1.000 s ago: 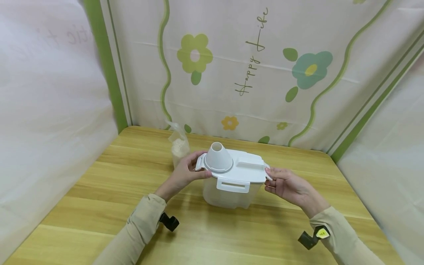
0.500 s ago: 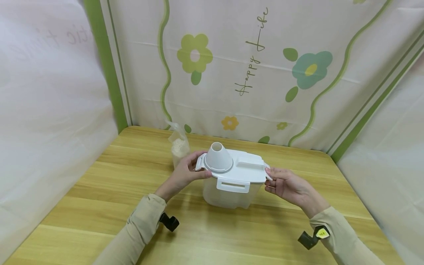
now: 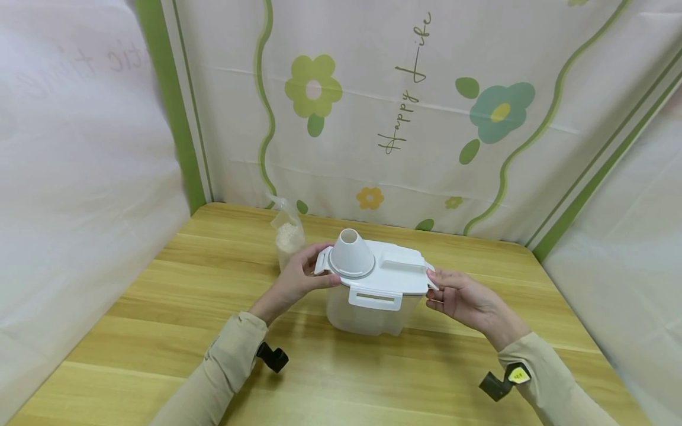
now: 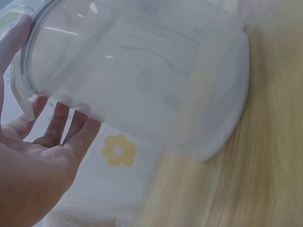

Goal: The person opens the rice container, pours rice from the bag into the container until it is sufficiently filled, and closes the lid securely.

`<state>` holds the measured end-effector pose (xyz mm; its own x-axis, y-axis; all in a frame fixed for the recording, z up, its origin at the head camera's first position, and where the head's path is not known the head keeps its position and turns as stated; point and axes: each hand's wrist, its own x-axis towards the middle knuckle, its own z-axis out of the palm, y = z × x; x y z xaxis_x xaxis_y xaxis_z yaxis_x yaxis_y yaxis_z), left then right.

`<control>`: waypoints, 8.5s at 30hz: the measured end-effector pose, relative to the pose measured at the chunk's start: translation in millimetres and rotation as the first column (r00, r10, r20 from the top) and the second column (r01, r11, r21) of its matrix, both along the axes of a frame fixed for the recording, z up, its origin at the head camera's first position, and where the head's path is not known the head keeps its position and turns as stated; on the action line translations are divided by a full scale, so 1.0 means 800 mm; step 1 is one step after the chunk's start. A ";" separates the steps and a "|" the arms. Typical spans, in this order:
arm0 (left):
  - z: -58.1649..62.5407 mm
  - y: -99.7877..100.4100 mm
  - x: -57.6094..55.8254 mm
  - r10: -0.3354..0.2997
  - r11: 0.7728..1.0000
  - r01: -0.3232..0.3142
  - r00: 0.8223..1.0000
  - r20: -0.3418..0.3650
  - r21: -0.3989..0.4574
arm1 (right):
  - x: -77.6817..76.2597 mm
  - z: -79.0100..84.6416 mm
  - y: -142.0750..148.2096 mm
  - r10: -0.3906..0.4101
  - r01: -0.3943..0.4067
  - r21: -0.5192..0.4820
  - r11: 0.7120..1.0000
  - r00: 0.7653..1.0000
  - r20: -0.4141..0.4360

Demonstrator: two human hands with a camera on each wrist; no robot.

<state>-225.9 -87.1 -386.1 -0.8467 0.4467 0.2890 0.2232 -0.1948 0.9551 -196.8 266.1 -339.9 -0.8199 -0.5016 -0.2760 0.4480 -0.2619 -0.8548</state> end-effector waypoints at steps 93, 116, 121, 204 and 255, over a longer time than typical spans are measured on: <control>-0.030 -0.001 -0.008 -0.117 0.982 0.113 0.993 -0.017 -0.154 | 0.006 0.057 -0.032 0.153 0.427 0.467 0.775 0.589 -0.793; 0.000 0.003 0.009 -0.108 0.982 0.106 0.994 0.000 -0.156 | -0.013 0.056 -0.052 0.254 0.426 0.508 0.749 0.524 -0.813; 0.003 0.002 0.012 -0.104 0.982 0.103 0.995 -0.001 -0.156 | -0.013 0.053 -0.056 0.249 0.438 0.501 0.747 0.514 -0.821; -0.027 -0.003 0.002 -0.087 0.981 0.091 0.996 0.034 -0.169 | -0.002 0.041 -0.073 0.001 0.441 0.321 0.838 0.588 -0.809; -0.029 -0.005 0.000 -0.120 0.971 0.110 0.992 -0.037 -0.213 | 0.056 0.059 -0.034 -0.541 0.763 0.017 0.646 0.474 -0.695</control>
<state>-225.9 -91.3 -409.3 -0.7732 0.5954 0.2183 0.2586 -0.0184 0.9658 -152.1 238.9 -292.7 -0.8925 0.2685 0.3624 -0.3631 0.0486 -0.9305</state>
